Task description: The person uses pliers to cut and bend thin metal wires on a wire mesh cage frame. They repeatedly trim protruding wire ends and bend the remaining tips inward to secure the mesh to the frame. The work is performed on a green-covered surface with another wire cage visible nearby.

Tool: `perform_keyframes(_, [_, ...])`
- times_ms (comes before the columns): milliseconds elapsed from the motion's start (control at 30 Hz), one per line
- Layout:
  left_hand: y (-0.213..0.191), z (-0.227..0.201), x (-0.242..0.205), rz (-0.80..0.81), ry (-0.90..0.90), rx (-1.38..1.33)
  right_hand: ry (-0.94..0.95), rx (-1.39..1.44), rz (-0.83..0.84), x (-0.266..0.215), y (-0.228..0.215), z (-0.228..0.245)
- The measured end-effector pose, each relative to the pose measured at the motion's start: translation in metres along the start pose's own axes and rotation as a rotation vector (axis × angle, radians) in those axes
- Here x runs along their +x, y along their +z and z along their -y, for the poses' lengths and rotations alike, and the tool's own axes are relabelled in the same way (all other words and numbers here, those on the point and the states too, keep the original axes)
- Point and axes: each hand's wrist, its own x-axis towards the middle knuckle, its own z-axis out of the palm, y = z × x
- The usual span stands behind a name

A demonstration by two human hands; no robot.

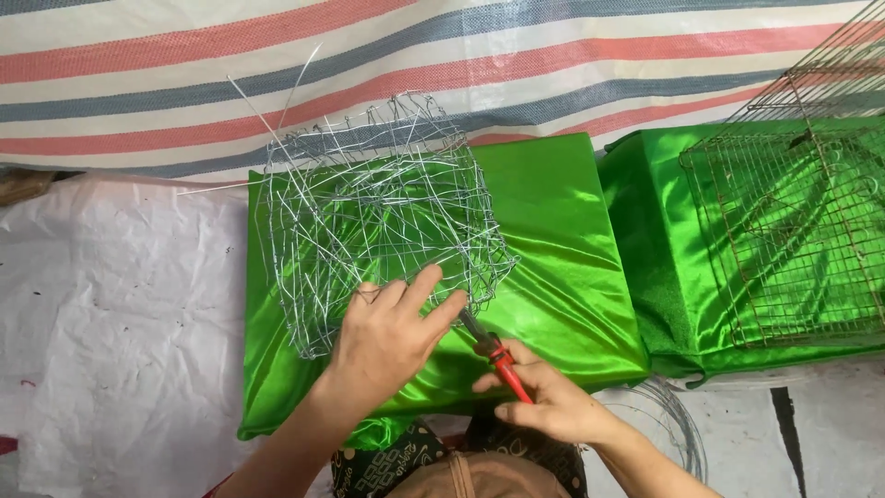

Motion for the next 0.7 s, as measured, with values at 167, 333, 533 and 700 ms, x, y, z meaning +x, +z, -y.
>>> perform_keyframes(167, [-0.001,0.000,-0.001,0.007,0.012,0.026,-0.050,-0.228,-0.082,0.004,0.009,0.000])
perform_keyframes(333, [0.001,-0.001,-0.002,0.019,0.011,0.029,-0.041,-0.401,-0.165,0.001,0.013,0.015])
perform_keyframes(533, [0.001,-0.003,0.001,0.047,-0.031,-0.008,-0.085,-0.341,-0.157,-0.010,0.016,0.011])
perform_keyframes(700, [0.001,-0.002,0.000,0.052,-0.015,0.024,-0.048,-0.029,-0.071,-0.007,0.011,-0.006])
